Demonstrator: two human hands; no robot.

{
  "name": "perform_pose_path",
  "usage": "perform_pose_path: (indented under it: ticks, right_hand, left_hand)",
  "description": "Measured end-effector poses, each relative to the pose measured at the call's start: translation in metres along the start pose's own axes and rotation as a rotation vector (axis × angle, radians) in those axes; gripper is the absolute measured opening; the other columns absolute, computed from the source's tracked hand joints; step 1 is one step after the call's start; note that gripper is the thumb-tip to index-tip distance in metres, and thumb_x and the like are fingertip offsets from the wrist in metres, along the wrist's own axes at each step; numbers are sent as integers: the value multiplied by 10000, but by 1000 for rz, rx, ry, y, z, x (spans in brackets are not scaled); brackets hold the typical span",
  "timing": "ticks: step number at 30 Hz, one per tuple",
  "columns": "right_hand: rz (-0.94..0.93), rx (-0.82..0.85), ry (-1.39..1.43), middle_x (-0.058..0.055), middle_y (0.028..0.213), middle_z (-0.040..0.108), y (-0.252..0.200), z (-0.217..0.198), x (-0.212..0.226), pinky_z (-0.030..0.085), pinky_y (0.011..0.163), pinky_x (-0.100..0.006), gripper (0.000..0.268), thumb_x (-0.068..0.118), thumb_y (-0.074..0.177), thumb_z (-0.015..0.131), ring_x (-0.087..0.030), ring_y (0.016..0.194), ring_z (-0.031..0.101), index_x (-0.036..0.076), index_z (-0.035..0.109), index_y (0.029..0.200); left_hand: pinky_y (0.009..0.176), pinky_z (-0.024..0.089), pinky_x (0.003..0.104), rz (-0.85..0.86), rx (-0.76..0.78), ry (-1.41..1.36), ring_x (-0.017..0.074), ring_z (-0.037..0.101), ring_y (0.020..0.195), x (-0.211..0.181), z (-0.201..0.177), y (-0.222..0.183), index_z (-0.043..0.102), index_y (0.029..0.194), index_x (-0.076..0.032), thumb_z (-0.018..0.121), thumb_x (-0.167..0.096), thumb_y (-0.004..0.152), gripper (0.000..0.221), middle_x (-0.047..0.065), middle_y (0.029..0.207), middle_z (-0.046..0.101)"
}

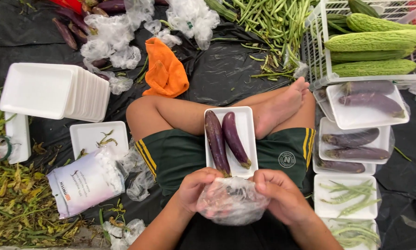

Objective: Wiping eggplants and packaging them into foam trays with plastic wrap.

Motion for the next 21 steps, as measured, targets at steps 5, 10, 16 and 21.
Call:
perform_pose_path:
  ticks: [5, 10, 16, 21]
  right_hand:
    - [92, 0, 347, -154, 775, 608, -30, 5, -9, 445, 537, -317, 217, 157, 884, 647, -198, 618, 535, -48, 575, 879]
    - [65, 115, 509, -146, 759, 597, -57, -6, -8, 420, 506, -328, 329, 292, 955, 583, -199, 592, 520, -20, 547, 860]
    - [212, 93, 307, -162, 629, 634, -19, -46, -15, 227, 214, -256, 423, 321, 997, 525, -107, 305, 357, -74, 564, 852]
    - [291, 61, 41, -72, 700, 626, 9, -30, -3, 320, 415, -221, 195, 109, 956, 631, -88, 513, 471, -44, 666, 840]
  left_hand:
    - [742, 568, 280, -82, 236, -275, 244, 678, 800, 8, 8, -8, 546, 1157, 111, 561, -188, 916, 384, 225, 1035, 682]
    - [819, 609, 373, -206, 349, -288, 294, 710, 864, 11, 22, -15, 591, 1140, 127, 643, -219, 922, 413, 244, 1091, 696]
    - [706, 637, 473, -455, 426, -254, 453, 723, 896, 9, 30, 7, 372, 1422, 94, 518, -263, 1081, 515, 368, 1149, 649]
    - [694, 545, 171, -315, 144, 23, 85, 677, 768, 6, 15, 17, 620, 1194, 56, 527, -108, 1100, 211, 84, 972, 726]
Point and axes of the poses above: each hand's wrist, its own y-axis towards the middle knuckle, its own z-axis out of the palm, x = y × z, the point moved 1 cm from there along y, towards the middle knuckle
